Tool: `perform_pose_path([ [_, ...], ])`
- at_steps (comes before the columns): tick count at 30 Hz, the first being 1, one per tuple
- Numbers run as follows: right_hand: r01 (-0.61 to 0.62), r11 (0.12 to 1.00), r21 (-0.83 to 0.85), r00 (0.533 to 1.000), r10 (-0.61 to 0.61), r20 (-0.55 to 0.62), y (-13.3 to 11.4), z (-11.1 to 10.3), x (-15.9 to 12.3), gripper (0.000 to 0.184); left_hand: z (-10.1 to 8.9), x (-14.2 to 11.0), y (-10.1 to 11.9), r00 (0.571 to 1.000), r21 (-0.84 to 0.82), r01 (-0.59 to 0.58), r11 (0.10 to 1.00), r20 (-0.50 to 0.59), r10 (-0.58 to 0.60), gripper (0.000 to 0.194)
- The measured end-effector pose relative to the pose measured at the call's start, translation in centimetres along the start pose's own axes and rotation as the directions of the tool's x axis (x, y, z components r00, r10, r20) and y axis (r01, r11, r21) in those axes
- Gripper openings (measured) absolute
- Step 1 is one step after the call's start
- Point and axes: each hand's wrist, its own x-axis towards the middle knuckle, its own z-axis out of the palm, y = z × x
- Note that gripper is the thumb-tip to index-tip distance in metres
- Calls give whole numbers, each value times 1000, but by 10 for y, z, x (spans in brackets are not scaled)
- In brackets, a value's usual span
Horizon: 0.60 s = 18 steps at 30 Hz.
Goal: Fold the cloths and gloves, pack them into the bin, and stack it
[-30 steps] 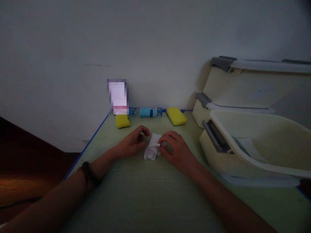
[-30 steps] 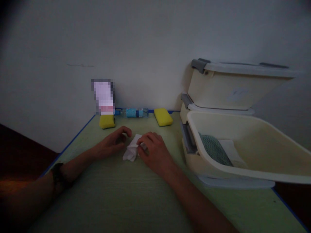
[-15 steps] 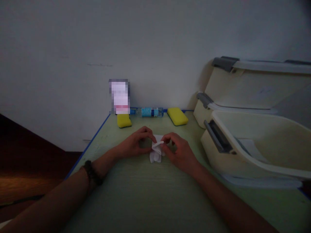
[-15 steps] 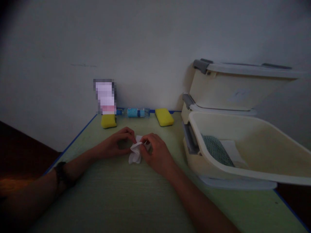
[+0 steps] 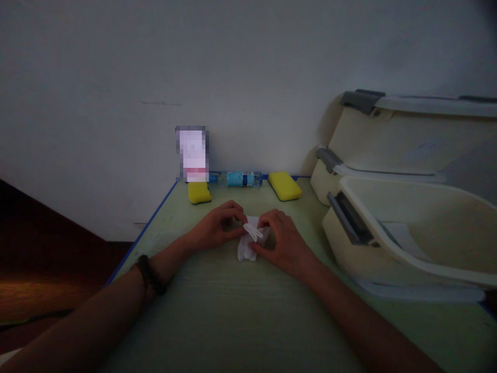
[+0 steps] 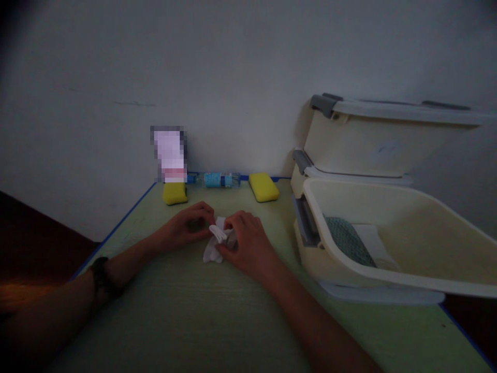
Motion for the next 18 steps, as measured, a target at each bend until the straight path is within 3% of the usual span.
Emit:
perform_pose_path([
  [4,16,1000,-1,996,-15,-89,0,1,1,14,-1,0,2,1000,36,-11,999,8,11,16],
  [8,34,998,44,989,-27,-142,2,-1,1,14,1,0,1,1000,135,2,991,25,-5,32],
  [12,114,990,81,989,-106,-101,3,-2,1,17,3,1,-4,999,222,18,975,26,-25,41],
  [18,200,975,100,979,-203,20,6,-4,1,17,5,2,-9,999,259,11,966,28,-19,37],
])
